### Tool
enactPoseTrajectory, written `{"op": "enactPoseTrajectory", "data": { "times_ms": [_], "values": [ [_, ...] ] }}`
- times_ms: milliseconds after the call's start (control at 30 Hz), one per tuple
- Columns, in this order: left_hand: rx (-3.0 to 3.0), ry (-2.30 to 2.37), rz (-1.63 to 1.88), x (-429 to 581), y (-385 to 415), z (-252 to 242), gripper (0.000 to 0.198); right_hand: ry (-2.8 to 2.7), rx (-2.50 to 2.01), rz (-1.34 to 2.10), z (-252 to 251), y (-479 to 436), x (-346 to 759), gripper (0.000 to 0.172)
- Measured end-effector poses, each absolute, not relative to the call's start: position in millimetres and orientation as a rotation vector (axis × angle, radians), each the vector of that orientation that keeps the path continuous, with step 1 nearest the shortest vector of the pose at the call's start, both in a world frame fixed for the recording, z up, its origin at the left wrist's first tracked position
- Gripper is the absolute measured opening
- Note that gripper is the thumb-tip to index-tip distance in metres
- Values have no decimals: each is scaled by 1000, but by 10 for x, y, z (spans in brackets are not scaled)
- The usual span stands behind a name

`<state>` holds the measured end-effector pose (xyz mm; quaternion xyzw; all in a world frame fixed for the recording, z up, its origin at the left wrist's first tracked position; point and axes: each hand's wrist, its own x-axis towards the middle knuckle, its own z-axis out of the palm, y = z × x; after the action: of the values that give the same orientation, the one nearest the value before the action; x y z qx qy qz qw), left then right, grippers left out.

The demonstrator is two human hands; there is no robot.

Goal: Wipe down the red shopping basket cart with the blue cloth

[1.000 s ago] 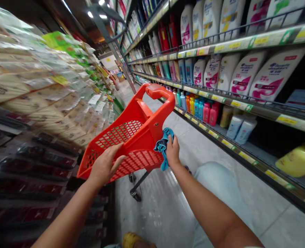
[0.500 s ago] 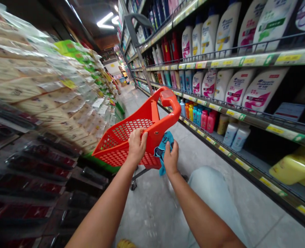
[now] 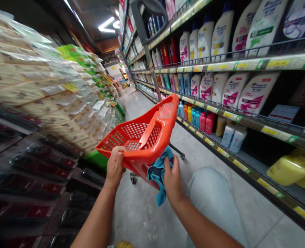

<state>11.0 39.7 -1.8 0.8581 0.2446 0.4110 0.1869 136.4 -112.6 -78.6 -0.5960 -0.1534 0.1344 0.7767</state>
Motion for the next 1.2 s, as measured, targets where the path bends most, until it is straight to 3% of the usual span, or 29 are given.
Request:
{"op": "enactPoseTrajectory", "data": {
  "times_ms": [167, 333, 433, 600, 767, 867, 967, 1200],
  "values": [
    [2373, 616, 1204, -79, 49, 174, 31, -299, -1302, -162, -309, -1565, 1261, 38],
    [2395, 401, 1229, -109, -557, 352, 41, -875, -1269, -392, -34, -1904, 1090, 28],
    [2294, 501, 1277, -266, -689, 374, 53, -1205, -1260, -446, 102, -1961, 1239, 29],
    [2131, 620, 1414, -621, -682, 415, 54, -964, -1368, -451, 385, -1813, 1400, 23],
    [2480, 705, 1494, -850, -750, 546, 28, -1423, -1443, -296, 586, -1751, 1131, 27],
    [2611, 769, 1502, -933, -667, 583, 20, -1281, -1649, -423, 699, -1705, 1289, 30],
    [2625, 799, 1564, -978, -517, 571, 24, -1049, -1829, -562, 766, -1648, 1392, 32],
    [2541, 890, 1729, -1121, -209, 533, 37, -1283, -1678, -551, 614, -1724, 1225, 34]
  ]
}}
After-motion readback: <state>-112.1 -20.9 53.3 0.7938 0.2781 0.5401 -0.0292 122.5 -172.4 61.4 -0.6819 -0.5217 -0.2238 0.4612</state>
